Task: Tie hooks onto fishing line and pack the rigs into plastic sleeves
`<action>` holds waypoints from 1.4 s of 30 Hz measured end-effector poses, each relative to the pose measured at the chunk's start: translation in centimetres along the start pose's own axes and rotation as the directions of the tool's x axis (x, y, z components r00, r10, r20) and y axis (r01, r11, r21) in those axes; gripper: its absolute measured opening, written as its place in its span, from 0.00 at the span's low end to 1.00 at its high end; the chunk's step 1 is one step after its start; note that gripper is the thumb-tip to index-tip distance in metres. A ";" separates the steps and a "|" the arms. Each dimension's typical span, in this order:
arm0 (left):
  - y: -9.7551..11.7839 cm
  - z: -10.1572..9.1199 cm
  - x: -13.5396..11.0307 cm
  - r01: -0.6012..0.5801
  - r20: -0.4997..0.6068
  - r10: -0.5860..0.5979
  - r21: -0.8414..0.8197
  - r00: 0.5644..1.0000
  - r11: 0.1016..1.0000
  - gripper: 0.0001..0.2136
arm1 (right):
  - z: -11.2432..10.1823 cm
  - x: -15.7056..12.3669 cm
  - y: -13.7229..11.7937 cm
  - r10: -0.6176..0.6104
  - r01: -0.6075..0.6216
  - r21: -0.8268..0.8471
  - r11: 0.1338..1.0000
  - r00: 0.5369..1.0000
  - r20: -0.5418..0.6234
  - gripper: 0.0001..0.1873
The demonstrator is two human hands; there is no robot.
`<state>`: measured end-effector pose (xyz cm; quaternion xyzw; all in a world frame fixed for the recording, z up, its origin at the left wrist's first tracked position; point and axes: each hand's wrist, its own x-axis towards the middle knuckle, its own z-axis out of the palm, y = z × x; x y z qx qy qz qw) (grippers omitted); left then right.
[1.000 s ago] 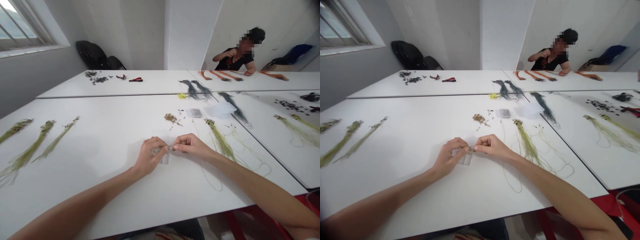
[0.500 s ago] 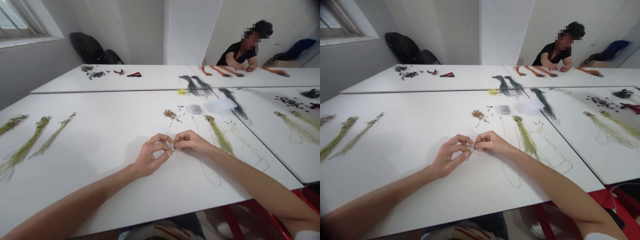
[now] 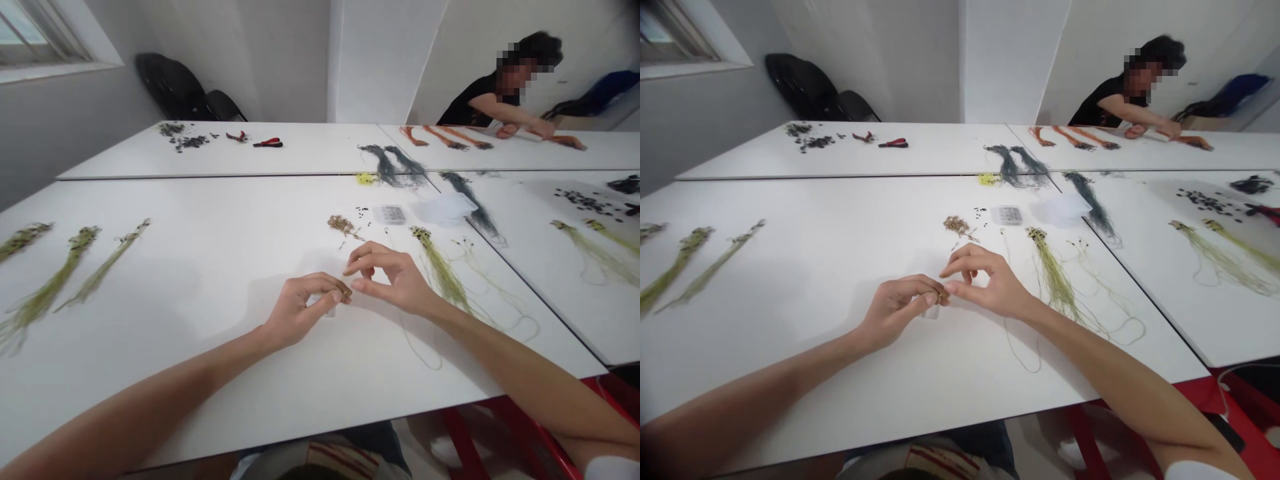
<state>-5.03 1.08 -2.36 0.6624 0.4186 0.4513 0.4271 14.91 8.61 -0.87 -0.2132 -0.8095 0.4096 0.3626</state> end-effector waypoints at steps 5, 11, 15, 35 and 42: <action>-0.3 -0.1 0.2 0.049 -0.035 -0.047 0.053 0.998 0.997 0.09 | 0.7 -0.6 -0.4 -0.150 0.161 -0.212 0.964 0.986 0.068 0.07; -0.3 -0.4 0.2 0.131 -0.042 -0.131 -0.004 0.991 0.991 0.11 | 0.6 -0.5 0.0 -0.085 0.099 -0.260 0.960 0.994 0.067 0.05; -0.5 -0.7 0.4 0.146 -0.086 -0.149 -0.034 0.985 0.989 0.09 | 0.4 -0.3 0.1 0.005 0.008 -0.210 0.978 0.998 0.059 0.05; 0.1 0.0 0.3 0.023 0.112 -0.057 0.283 0.992 0.959 0.05 | -0.4 -0.1 0.0 0.408 -0.518 0.082 0.851 0.753 0.517 0.05; 0.1 -0.7 0.5 -0.014 0.180 -0.023 0.207 0.983 0.978 0.08 | -0.6 0.0 0.4 0.400 -0.560 0.144 0.816 0.726 0.560 0.06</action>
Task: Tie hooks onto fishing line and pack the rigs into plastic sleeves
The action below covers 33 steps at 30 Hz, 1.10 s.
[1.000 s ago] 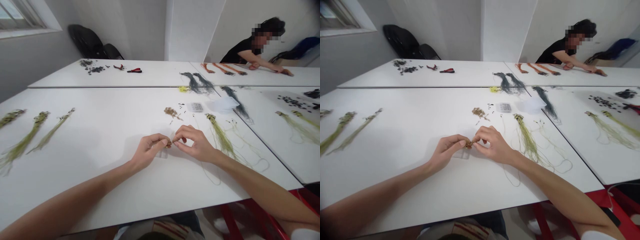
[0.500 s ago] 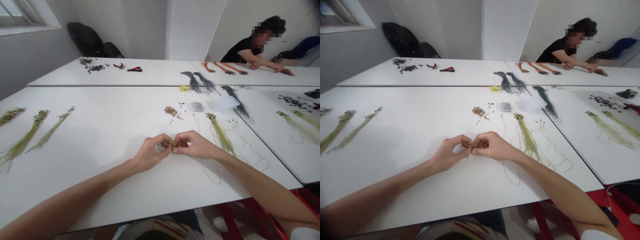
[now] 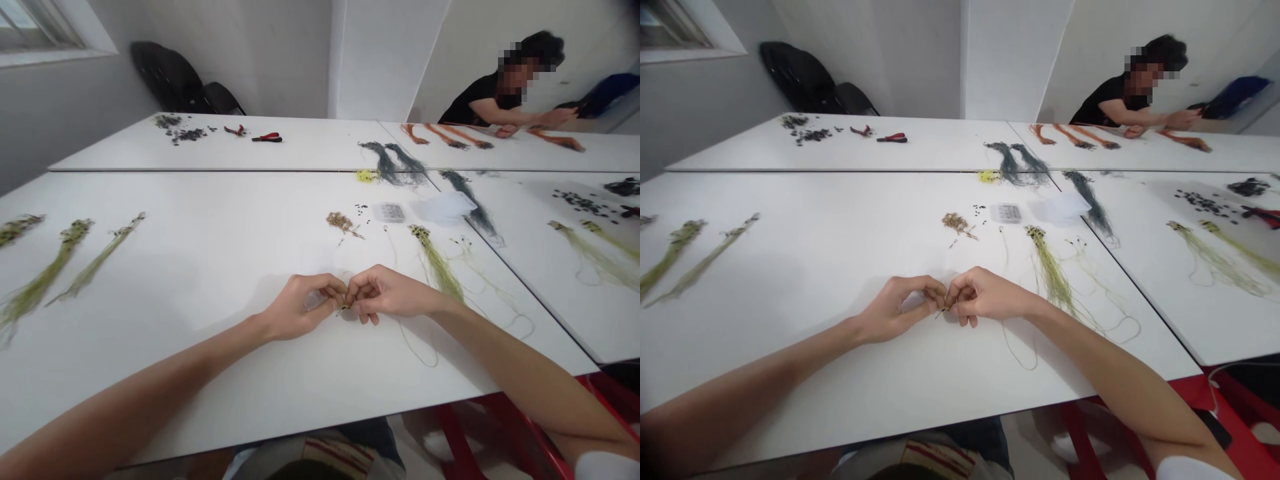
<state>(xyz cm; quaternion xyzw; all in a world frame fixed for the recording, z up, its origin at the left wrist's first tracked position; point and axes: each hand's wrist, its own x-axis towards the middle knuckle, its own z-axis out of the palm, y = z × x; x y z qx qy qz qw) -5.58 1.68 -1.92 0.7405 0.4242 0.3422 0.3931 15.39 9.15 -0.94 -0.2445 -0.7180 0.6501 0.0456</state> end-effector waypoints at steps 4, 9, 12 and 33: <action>-0.3 -0.1 -0.1 -0.107 0.039 0.105 0.039 0.994 0.994 0.11 | -0.4 0.0 0.1 -0.006 0.006 0.012 1.000 0.999 0.040 0.06; -0.5 0.2 -0.1 -0.131 0.006 0.131 0.071 0.991 0.989 0.10 | -0.4 -0.1 -0.2 -0.037 0.040 0.083 0.996 0.999 -0.037 0.05; -0.6 0.3 -0.1 -0.116 -0.021 0.117 0.049 0.993 0.992 0.07 | -0.3 -0.1 -0.2 -0.025 0.030 0.109 0.994 0.999 -0.044 0.06; -0.8 0.5 -0.1 -0.105 -0.089 0.110 0.068 0.990 0.992 0.11 | -0.1 -0.2 -0.3 0.023 -0.019 0.179 0.984 1.000 -0.018 0.10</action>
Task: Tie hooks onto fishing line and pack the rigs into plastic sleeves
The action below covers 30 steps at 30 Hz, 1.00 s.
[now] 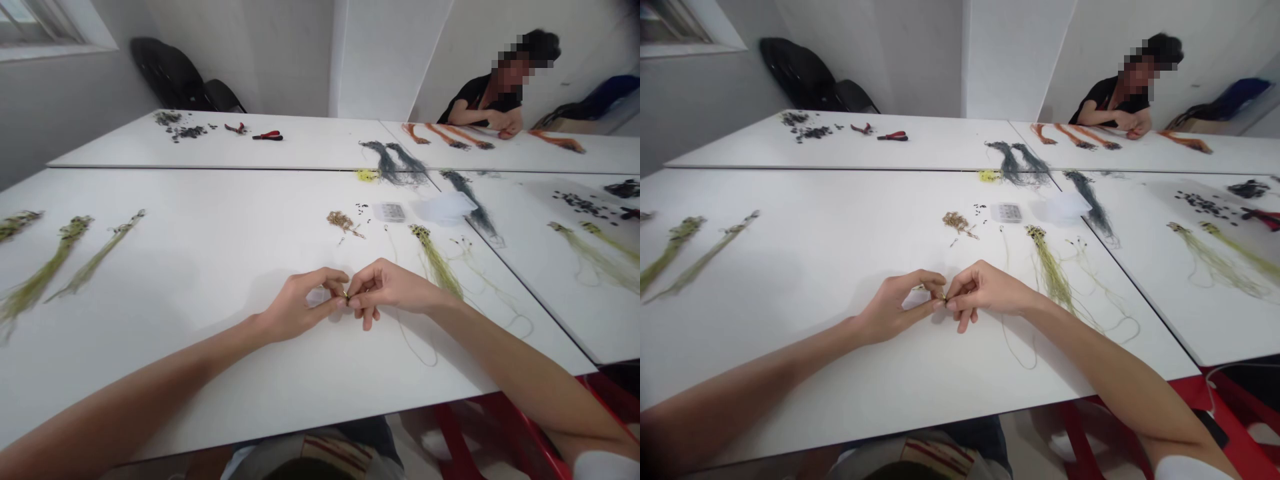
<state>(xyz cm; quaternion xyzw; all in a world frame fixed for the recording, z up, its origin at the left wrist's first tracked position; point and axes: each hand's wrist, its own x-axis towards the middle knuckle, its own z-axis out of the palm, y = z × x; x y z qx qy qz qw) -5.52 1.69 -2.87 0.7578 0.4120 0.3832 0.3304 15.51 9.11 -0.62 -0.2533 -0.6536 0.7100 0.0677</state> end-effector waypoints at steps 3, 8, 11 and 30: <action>-0.2 0.0 0.0 -0.014 -0.006 0.014 0.005 1.000 1.000 0.13 | 0.0 -0.1 -0.1 0.018 -0.019 -0.010 1.000 1.000 -0.004 0.10; -0.3 -0.1 0.0 -0.060 -0.021 0.061 0.028 0.998 0.998 0.12 | 0.0 0.0 0.0 0.020 -0.020 -0.013 1.000 1.000 0.021 0.10; -0.3 -0.1 0.0 -0.076 -0.026 0.078 0.046 0.997 0.996 0.13 | 0.0 0.1 0.1 0.005 -0.005 -0.003 1.000 1.000 0.022 0.09; 1.0 0.0 0.3 0.299 -0.035 -0.323 -0.290 0.946 0.909 0.07 | 0.3 0.0 -0.3 -0.058 0.062 0.044 0.997 0.993 -0.102 0.13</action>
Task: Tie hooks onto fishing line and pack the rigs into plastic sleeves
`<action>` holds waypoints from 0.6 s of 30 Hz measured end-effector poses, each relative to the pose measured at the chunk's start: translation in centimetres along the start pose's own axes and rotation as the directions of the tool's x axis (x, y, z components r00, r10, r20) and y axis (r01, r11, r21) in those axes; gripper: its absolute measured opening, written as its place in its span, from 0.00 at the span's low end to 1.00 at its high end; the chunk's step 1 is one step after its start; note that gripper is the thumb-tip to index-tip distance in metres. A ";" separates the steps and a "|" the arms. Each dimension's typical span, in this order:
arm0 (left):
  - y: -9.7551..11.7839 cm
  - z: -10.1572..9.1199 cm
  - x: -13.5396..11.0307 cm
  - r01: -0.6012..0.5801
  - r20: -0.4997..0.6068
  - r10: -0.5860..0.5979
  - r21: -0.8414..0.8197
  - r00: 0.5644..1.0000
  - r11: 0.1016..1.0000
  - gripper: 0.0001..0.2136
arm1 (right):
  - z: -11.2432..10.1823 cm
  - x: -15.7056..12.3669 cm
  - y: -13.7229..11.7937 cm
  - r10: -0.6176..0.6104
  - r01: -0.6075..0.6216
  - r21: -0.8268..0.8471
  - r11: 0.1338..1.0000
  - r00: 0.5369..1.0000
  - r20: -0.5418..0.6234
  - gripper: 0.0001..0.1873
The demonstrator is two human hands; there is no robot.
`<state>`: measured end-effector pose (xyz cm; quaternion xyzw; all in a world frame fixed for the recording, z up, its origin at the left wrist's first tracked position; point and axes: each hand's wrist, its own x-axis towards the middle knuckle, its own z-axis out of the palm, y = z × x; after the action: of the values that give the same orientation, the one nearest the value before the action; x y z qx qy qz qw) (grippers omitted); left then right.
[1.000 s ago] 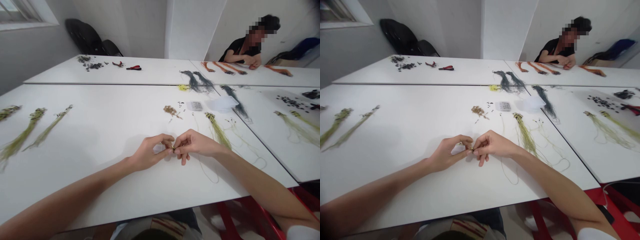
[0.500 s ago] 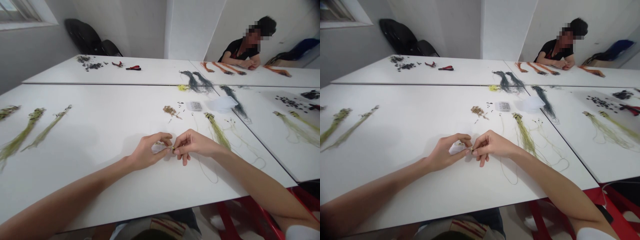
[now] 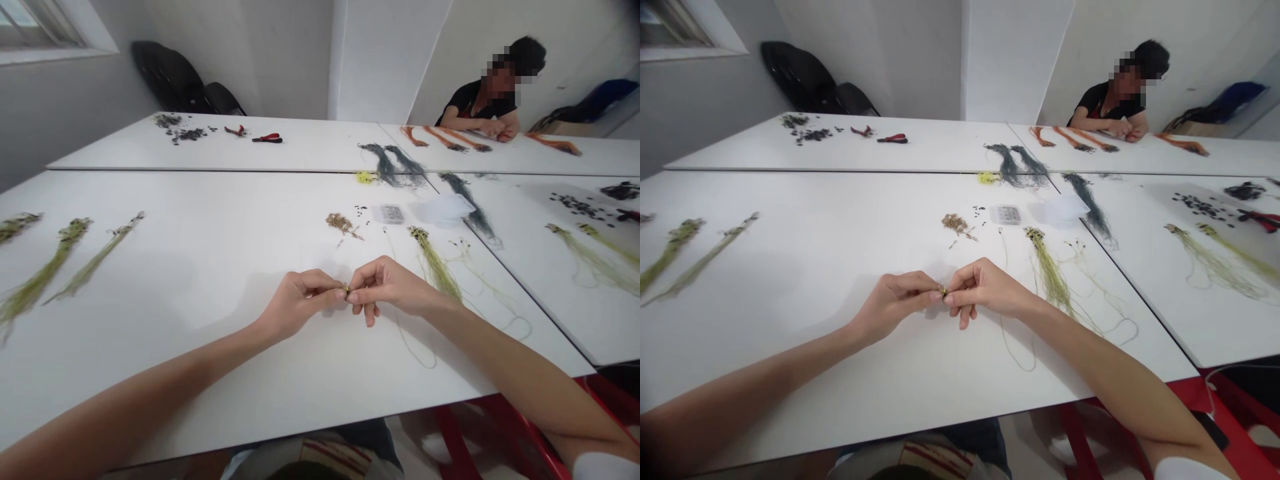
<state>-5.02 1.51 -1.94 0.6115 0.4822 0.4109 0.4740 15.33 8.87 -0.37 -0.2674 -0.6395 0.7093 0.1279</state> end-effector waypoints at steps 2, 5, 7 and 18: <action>0.2 0.2 -0.1 0.064 0.016 -0.063 -0.112 0.998 0.992 0.07 | 0.1 0.0 0.0 -0.011 0.011 -0.008 1.000 1.000 -0.017 0.13; 0.5 0.5 -0.2 0.103 0.020 -0.101 -0.194 0.995 0.975 0.07 | 0.3 0.0 -0.1 -0.029 0.027 -0.036 0.999 0.998 -0.053 0.14; 0.7 0.6 -0.3 0.108 0.015 -0.108 -0.219 0.994 0.970 0.08 | 0.5 -0.1 -0.1 -0.045 0.039 -0.068 0.997 0.995 -0.091 0.15; 0.4 1.5 -0.4 0.051 -0.133 -0.098 -0.317 0.986 0.947 0.07 | 3.1 0.0 1.0 -0.293 0.235 -0.198 0.952 0.888 -0.355 0.09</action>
<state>-3.55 0.84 -1.91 0.4781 0.4673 0.5077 0.5434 13.81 6.14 -1.18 -0.3188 -0.6845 0.5698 0.3244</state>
